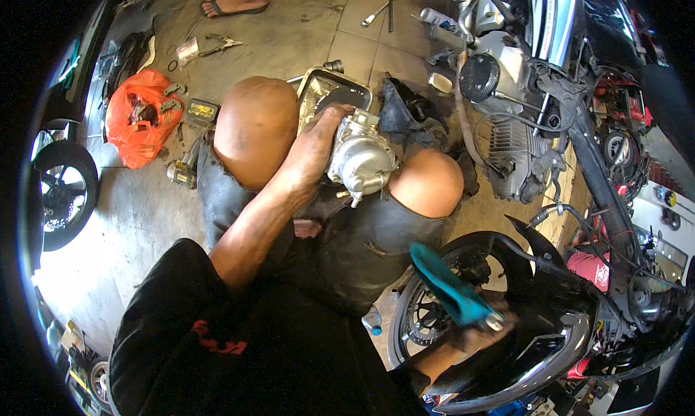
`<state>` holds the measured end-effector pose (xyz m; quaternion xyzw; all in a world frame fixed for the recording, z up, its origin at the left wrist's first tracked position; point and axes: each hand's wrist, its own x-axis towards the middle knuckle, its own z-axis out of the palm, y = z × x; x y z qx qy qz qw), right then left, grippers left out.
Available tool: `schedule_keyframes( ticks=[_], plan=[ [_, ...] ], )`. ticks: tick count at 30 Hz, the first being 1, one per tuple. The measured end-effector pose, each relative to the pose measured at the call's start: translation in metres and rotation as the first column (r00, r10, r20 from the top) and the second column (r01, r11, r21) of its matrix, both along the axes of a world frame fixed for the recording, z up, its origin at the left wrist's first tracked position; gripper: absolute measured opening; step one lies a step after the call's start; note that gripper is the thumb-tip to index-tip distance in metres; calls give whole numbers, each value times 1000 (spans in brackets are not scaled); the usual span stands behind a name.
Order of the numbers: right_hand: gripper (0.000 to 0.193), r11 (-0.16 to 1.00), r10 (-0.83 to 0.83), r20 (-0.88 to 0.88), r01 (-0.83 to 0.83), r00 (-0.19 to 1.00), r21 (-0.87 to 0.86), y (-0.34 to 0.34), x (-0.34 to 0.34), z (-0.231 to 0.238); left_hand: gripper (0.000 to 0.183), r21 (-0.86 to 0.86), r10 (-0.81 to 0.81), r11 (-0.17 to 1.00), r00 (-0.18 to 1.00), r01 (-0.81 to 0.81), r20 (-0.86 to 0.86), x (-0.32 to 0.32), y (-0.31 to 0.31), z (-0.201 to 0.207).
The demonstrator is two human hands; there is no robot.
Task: The person uses a screwdriver to tighten screws on a carburetor assembly while holding it by hand and wiping parts with a cloth.
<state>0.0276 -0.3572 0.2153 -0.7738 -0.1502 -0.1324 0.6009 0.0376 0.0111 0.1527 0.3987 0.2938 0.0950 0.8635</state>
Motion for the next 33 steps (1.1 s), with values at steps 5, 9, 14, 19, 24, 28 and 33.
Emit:
schedule_keyframes(
  ticks=[5,9,14,19,24,28,33],
  plan=[
    [44,946,194,307,-261,932,195,-9,-11,58,41,5,-11,1000,1000,11,25,6,-7,4],
    [49,954,-59,51,41,997,296,-9,0,62,38,-34,33,999,999,-32,30,2,0,-1],
    [46,632,137,390,222,911,-742,36,10,19,26,311,-106,939,984,147,-143,-3,6,-12],
    [33,543,222,489,310,843,-780,97,-4,19,46,409,-55,909,996,78,-69,-1,-2,-11],
    [32,583,343,385,128,857,-803,100,-13,8,39,298,11,955,1000,-3,-25,-10,1,-12],
    [33,587,412,319,19,853,-810,107,-14,-3,40,322,-37,946,999,44,-27,-9,5,-2],
    [33,609,431,295,-34,853,-793,120,-6,-15,47,313,-91,944,995,103,-52,-4,3,-12]
  ],
)
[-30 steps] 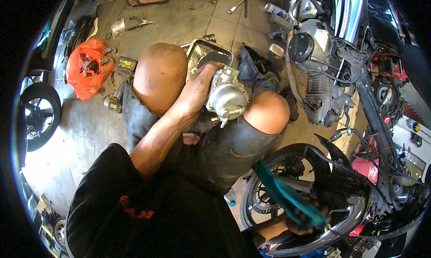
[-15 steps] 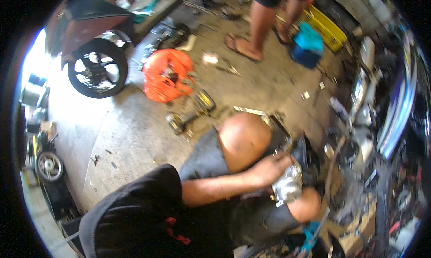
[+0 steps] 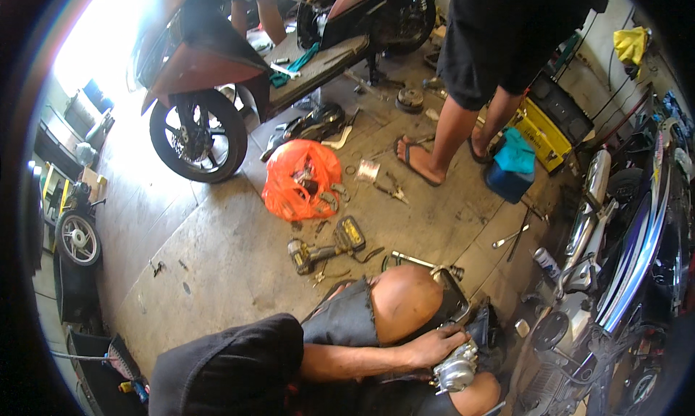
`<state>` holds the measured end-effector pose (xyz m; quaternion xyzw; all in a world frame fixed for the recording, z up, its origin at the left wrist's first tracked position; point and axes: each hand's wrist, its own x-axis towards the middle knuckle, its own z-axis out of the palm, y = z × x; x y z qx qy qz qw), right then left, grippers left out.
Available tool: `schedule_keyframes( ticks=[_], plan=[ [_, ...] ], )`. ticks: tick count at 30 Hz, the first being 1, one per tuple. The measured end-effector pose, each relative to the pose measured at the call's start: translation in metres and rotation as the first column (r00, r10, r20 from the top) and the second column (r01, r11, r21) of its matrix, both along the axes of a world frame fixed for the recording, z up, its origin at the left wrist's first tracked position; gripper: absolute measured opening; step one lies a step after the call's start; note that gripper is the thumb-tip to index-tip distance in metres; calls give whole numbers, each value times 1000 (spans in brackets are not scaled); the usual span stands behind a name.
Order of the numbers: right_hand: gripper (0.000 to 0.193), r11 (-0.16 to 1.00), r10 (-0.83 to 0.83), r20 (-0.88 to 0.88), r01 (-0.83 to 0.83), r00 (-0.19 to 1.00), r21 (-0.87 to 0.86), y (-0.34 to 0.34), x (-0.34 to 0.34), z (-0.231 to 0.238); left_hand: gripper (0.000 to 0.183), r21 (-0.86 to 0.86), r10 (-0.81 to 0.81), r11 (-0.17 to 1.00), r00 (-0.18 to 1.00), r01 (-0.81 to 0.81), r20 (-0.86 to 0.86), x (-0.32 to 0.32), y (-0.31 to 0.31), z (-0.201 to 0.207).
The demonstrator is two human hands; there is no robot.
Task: The person uses a screwdriver to tighten screws on a carburetor assembly while holding it by hand and wiping parts with a cloth.
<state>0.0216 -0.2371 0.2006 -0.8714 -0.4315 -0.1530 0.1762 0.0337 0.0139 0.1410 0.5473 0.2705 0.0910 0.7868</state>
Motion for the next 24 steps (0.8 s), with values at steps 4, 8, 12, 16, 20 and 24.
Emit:
schedule_keyframes(
  ticks=[4,8,12,16,20,24],
  plan=[
    [33,999,-10,-7,10,1000,33,21,14,-8,52,31,16,999,999,-18,38,7,-6,-12],
    [32,997,-24,-33,26,999,71,36,30,-18,49,-52,-30,998,999,32,24,3,-3,1],
    [32,994,-32,-67,38,997,100,56,52,-24,48,-117,-42,992,998,48,54,1,-1,3],
    [32,991,-32,-97,45,995,126,77,74,-25,51,-91,-7,996,999,10,32,5,-5,-15],
    [32,987,-71,-104,85,992,140,86,96,-22,49,28,-27,999,998,26,51,10,-7,-16],
    [32,985,-68,-132,88,989,150,101,115,-21,49,157,-44,987,998,36,44,2,-3,-4]
  ],
)
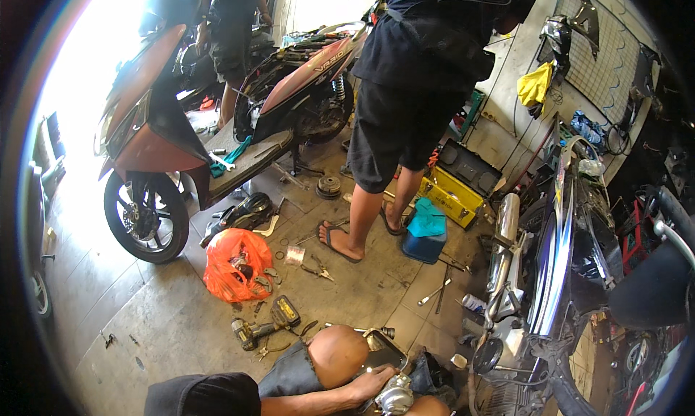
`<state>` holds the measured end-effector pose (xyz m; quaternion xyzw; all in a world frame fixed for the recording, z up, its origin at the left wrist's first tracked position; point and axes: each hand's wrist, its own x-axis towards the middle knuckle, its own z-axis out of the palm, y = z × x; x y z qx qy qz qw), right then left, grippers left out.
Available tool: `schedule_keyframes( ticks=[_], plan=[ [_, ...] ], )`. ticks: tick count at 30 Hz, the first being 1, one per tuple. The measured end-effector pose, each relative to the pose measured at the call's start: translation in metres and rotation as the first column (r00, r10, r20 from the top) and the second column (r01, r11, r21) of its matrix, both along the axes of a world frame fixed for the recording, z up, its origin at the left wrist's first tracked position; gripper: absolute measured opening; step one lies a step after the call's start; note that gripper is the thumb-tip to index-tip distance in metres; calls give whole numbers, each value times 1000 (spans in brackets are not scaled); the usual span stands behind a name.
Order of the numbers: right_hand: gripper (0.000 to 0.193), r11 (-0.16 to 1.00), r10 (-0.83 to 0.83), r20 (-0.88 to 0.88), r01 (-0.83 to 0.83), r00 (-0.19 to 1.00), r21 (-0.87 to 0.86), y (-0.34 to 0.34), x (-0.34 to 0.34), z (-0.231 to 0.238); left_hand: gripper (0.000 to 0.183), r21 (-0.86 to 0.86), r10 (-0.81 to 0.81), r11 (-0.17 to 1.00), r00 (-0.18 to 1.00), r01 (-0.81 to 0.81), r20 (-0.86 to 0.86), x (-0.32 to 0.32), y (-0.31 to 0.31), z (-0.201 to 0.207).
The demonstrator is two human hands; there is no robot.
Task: The person uses a screwdriver to tighten screws on a carburetor assembly while holding it by hand and wiping parts with a cloth.
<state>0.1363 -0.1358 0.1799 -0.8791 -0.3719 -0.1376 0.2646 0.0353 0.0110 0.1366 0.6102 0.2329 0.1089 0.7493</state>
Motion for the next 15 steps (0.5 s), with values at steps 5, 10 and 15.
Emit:
schedule_keyframes(
  ticks=[5,10,15],
  plan=[
    [32,1000,-10,-28,10,1000,4,4,15,1,51,-203,39,978,998,-49,-52,2,-3,-3],
    [33,999,-35,-45,36,998,12,-4,20,-2,51,-138,23,990,999,-28,-35,4,-6,-11],
    [34,999,-42,-49,44,998,28,-7,16,-6,46,-244,26,969,998,-37,-49,7,-3,-10]
  ],
)
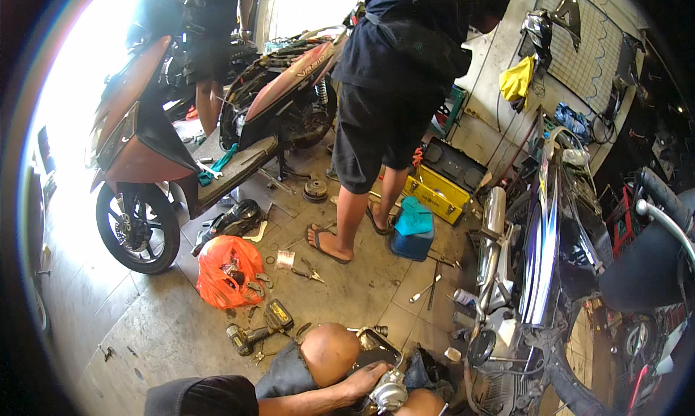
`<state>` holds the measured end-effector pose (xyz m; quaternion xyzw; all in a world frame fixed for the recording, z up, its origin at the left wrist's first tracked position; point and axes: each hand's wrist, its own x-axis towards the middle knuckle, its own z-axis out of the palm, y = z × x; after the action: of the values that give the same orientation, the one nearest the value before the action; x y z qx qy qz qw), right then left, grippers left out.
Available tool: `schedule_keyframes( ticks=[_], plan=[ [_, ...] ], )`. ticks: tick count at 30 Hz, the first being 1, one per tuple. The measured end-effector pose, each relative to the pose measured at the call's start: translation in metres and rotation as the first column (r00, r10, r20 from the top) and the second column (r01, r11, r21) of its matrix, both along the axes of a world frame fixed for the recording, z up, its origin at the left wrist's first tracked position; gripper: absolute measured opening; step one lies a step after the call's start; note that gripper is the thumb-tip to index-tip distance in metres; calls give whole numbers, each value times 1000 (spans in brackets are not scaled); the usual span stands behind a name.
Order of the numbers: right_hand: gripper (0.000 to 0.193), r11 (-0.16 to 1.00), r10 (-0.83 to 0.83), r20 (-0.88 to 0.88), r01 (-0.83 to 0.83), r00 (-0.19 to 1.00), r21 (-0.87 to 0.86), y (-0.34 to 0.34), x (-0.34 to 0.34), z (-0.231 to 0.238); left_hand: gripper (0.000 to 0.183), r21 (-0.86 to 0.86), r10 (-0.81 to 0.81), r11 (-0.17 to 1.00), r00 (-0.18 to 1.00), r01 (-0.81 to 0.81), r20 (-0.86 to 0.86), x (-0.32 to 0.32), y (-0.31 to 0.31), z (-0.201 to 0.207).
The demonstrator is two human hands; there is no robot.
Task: The person uses a screwdriver to tighten screws on a carburetor assembly while holding it by hand and wiping parts with a cloth.
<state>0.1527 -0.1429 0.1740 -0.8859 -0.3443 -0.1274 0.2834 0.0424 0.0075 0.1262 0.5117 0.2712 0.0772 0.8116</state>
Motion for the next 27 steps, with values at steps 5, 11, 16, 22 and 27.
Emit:
schedule_keyframes(
  ticks=[5,11,16,22,27],
  plan=[
    [35,1000,-2,1,2,1000,3,-7,-13,-7,44,21,29,999,999,-30,42,-4,2,9],
    [36,1000,-18,24,17,1000,18,-37,-45,-16,43,-31,12,999,999,-11,48,-8,-2,21],
    [38,999,-22,5,22,1000,24,-75,-81,-37,44,24,7,1000,1000,-8,16,-8,-7,0],
    [40,989,-17,-41,23,999,146,-135,-118,-52,38,-82,94,993,995,-91,39,-13,5,36],
    [28,955,-116,-159,154,981,253,-126,-120,-30,30,-63,152,988,978,-144,141,-1,7,25]
  ],
)
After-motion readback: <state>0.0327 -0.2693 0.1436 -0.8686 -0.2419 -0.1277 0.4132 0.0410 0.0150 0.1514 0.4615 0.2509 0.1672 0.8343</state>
